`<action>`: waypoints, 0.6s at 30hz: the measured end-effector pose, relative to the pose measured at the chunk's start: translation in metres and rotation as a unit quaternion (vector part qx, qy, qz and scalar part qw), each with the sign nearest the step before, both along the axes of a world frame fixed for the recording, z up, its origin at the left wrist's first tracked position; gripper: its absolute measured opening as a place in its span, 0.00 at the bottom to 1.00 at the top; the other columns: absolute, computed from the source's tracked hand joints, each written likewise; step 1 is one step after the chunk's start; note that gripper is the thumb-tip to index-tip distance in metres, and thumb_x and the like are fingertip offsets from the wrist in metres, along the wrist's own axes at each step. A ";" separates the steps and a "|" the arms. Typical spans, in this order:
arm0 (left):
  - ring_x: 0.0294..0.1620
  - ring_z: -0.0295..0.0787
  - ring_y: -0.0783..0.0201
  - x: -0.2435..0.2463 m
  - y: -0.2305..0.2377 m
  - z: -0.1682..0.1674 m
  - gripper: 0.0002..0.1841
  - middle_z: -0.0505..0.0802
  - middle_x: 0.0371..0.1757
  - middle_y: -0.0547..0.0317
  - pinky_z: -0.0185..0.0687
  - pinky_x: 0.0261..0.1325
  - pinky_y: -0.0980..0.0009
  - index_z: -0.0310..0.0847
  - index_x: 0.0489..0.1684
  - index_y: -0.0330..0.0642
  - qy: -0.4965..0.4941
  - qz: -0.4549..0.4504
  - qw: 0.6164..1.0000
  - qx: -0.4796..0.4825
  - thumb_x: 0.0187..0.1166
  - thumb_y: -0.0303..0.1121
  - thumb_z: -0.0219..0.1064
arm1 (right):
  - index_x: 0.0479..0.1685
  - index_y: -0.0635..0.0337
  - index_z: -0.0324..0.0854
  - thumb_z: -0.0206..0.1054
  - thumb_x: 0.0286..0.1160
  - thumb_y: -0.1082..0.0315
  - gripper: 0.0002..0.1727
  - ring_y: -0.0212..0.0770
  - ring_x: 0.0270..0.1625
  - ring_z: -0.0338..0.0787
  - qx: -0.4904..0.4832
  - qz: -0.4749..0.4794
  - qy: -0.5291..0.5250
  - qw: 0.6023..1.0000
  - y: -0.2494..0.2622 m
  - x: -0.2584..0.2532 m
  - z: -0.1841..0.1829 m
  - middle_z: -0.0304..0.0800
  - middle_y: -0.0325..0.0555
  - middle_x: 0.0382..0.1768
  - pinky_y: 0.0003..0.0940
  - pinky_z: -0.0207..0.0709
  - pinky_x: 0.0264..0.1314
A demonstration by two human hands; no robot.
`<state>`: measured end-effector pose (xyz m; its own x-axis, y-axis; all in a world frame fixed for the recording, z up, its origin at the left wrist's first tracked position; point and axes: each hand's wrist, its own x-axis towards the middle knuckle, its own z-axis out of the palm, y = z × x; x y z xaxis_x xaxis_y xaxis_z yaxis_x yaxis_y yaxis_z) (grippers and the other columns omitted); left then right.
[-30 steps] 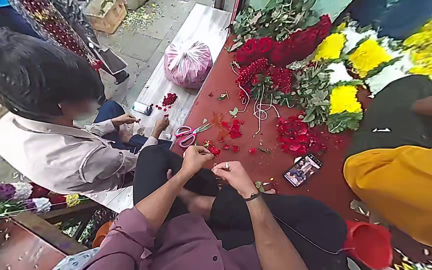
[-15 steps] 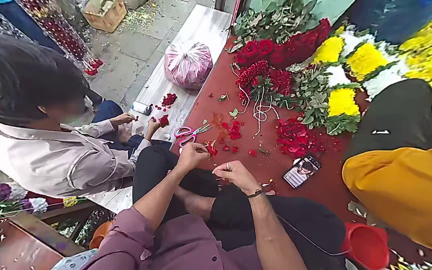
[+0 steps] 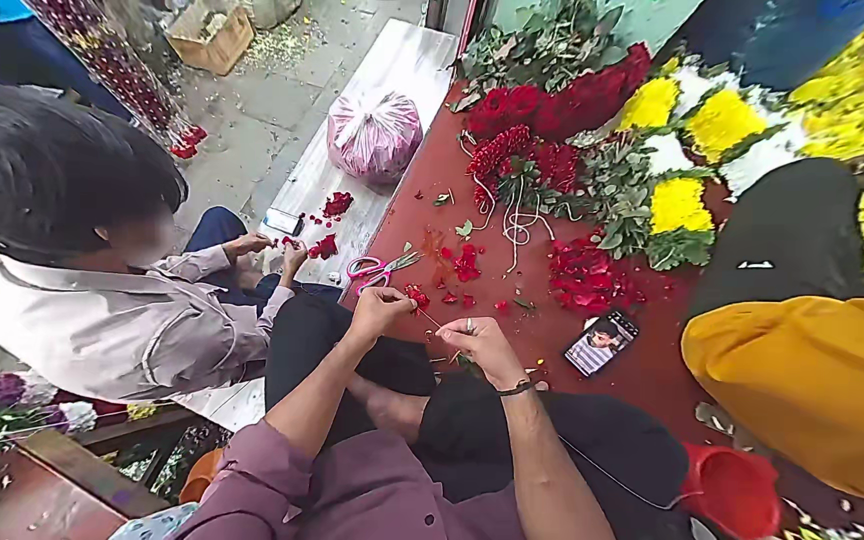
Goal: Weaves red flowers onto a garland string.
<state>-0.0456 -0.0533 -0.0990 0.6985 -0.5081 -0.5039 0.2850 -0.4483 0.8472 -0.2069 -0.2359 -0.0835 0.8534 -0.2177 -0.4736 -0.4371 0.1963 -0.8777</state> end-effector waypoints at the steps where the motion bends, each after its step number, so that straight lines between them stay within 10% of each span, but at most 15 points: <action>1: 0.29 0.87 0.66 0.000 0.000 -0.001 0.08 0.94 0.28 0.58 0.84 0.38 0.62 0.93 0.30 0.41 0.003 0.015 1.000 0.006 0.71 0.36 0.80 | 0.40 0.59 0.95 0.73 0.75 0.68 0.06 0.22 0.17 0.69 -0.007 0.018 -0.009 1.000 0.003 0.001 0.000 0.90 0.34 0.24 0.21 0.61 0.19; 11: 0.31 0.90 0.64 0.000 0.003 0.001 0.06 0.96 0.31 0.56 0.87 0.40 0.60 0.94 0.33 0.41 -0.026 0.015 1.000 -0.001 0.73 0.34 0.79 | 0.52 0.59 0.92 0.61 0.88 0.60 0.16 0.28 0.25 0.83 -0.009 0.117 0.115 0.986 -0.007 -0.007 -0.003 0.94 0.37 0.32 0.25 0.74 0.27; 18: 0.38 0.94 0.65 -0.010 0.002 0.007 0.06 0.97 0.36 0.59 0.92 0.48 0.60 0.95 0.34 0.42 -0.046 -0.072 0.996 0.023 0.71 0.34 0.80 | 0.47 0.62 0.91 0.70 0.73 0.57 0.17 0.63 0.56 0.91 -0.324 -0.001 0.309 0.894 -0.068 0.033 -0.053 0.93 0.61 0.49 0.72 0.80 0.58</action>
